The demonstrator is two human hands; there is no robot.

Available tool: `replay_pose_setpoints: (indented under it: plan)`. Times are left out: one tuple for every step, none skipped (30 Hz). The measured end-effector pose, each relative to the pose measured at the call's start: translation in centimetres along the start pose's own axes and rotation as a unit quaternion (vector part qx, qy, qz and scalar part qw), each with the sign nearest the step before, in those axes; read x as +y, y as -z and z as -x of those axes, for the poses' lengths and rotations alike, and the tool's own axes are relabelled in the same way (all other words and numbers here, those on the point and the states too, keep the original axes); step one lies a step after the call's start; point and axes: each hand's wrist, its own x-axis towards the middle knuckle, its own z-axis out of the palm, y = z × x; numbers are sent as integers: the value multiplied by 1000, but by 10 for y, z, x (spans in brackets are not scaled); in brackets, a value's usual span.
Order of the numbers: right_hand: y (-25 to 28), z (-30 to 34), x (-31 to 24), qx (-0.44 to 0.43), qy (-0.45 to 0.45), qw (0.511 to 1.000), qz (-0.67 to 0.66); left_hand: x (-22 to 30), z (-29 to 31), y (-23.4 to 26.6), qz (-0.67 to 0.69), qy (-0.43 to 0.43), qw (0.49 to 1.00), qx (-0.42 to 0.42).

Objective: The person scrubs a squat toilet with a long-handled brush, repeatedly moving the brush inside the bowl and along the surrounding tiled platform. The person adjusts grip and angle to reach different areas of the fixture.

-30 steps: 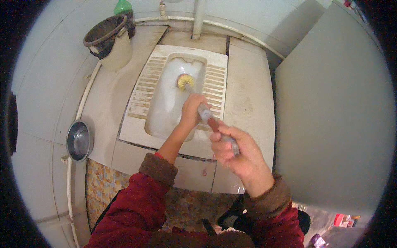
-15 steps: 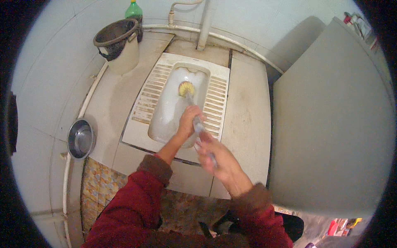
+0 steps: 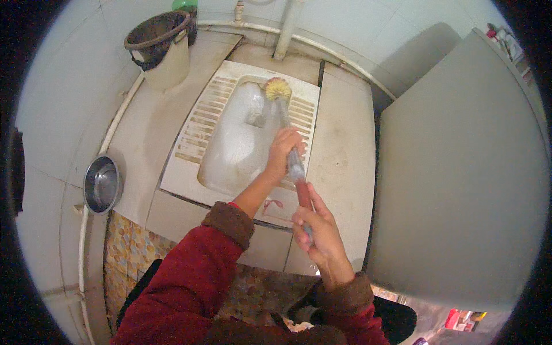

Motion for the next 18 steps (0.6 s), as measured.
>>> replay_pose_setpoints:
  plan:
    - [0, 4, 2, 8, 3, 1000, -6, 0, 3, -5, -4, 4, 1000, -9]
    - [-1, 6, 4, 56, 0, 998, -3, -1, 5, -7, -8, 6, 1000, -20]
    - [-5, 6, 7, 10, 8, 1000, 6, -3, 4, -3, -9, 7, 1000, -25]
    - [-11, 2, 9, 6, 8, 1000, 24, -7, 1, 4, 68, 79, 995, 5]
    - [-18, -4, 13, 0, 3, 999, 41, -13, -4, 15, 144, 151, 977, 39]
    - [-24, -12, 14, -9, -1, 998, 62, -17, -8, 27, 206, 261, 942, 54]
    - [-30, -20, 15, -19, -12, 996, 85, -21, -13, 41, 116, 153, 980, 52]
    - [-32, -25, 14, -54, 3, 995, 88, -25, -18, 51, 15, 78, 996, 30]
    - [-33, -28, 12, -71, -2, 995, 73, -25, -23, 54, -84, 17, 996, 35]
    - [-32, -28, 9, -28, -5, 998, 64, -23, -24, 54, -74, -2, 997, 5]
    - [-29, -25, 5, -20, -1, 999, 45, -21, -27, 49, -63, -10, 998, 4]
    - [-24, -21, 1, 19, 0, 999, 36, -16, -27, 41, -53, -17, 998, -1]
    - [-19, -14, -2, 14, 22, 1000, 18, -11, -29, 28, -36, -23, 999, 0]
    - [-15, -8, -4, 2, 20, 1000, 3, -6, -29, 15, -19, -26, 999, -8]
    - [-13, -3, -4, 12, 22, 1000, -13, -2, -27, 10, -6, -25, 999, -29]
    - [-13, 0, -3, 44, 20, 998, -26, -1, -26, 8, 7, -20, 1000, -20]
    - [-14, -1, -2, 41, 16, 999, 12, -2, -25, 9, 19, -11, 1000, -22]
    - [-17, -2, 1, -1, 25, 1000, 7, -3, -25, 14, 32, -2, 999, -23]
